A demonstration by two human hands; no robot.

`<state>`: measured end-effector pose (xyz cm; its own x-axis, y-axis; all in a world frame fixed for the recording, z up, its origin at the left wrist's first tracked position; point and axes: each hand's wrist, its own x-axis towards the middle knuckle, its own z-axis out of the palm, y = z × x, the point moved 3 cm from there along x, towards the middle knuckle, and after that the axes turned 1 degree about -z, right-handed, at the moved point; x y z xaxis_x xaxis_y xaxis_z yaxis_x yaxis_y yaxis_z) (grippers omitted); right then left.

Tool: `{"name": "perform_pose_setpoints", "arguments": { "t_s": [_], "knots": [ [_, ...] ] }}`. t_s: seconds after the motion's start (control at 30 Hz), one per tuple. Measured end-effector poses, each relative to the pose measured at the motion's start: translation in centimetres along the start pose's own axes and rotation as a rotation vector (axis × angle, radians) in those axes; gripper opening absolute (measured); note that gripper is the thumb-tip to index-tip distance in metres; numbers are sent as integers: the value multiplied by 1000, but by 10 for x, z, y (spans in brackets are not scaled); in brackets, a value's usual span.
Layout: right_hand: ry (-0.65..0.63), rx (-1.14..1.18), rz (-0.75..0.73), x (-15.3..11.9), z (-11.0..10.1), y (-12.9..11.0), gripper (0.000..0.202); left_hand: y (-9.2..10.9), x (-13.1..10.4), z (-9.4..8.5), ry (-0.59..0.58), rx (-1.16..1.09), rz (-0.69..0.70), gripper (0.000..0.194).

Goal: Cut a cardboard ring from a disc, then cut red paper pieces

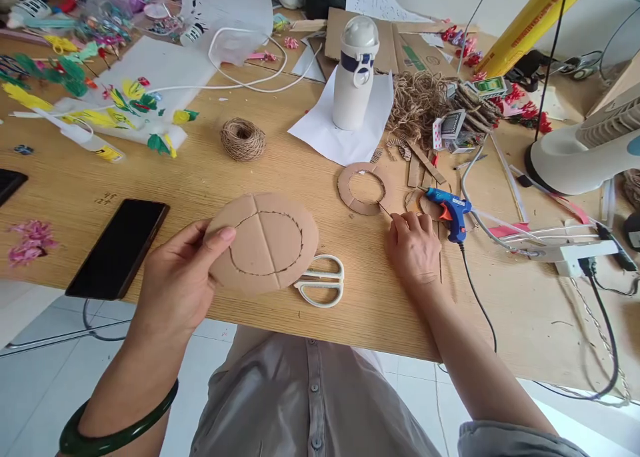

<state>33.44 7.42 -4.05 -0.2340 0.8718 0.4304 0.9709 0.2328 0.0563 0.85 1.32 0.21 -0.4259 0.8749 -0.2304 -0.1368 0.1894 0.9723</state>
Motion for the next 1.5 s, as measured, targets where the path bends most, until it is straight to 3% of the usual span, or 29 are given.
{"name": "perform_pose_setpoints", "arguments": {
  "t_s": [0.1,0.2,0.37,0.47,0.53,0.63,0.73,0.83,0.87,0.93,1.17,1.33,1.5],
  "knots": [
    [-11,147,25,1,-4,-5,24,1,0,16,-37,36,110,23],
    [-58,616,181,6,-11,-13,33,8,-5,39,-77,175,422,16],
    [-318,1575,669,18,-7,-30,50,18,-10,85,-392,477,1050,14],
    [-524,1869,779,21,1,-39,47,12,-10,101,-540,574,1322,24],
    [-503,1932,820,19,7,-39,47,4,-9,107,-583,624,1366,29],
    [-285,1944,877,16,16,-34,51,-7,-3,108,-511,589,1178,38],
    [-114,1885,880,14,22,-29,44,-18,11,107,-357,351,670,42],
    [-47,1853,882,13,24,-26,35,-33,21,119,-420,35,80,42],
    [-39,1859,883,13,23,-25,34,-36,23,125,-454,-49,-66,42],
    [-40,1875,883,12,22,-25,34,-40,24,134,-480,-152,-223,40],
    [-97,1972,898,11,20,-28,31,-46,31,145,-391,-183,-208,38],
    [-222,2055,868,9,23,-34,30,-47,38,142,-332,-183,-165,36],
    [-222,2088,870,6,27,-36,24,-53,39,137,-329,-134,-151,29]
  ]
}}
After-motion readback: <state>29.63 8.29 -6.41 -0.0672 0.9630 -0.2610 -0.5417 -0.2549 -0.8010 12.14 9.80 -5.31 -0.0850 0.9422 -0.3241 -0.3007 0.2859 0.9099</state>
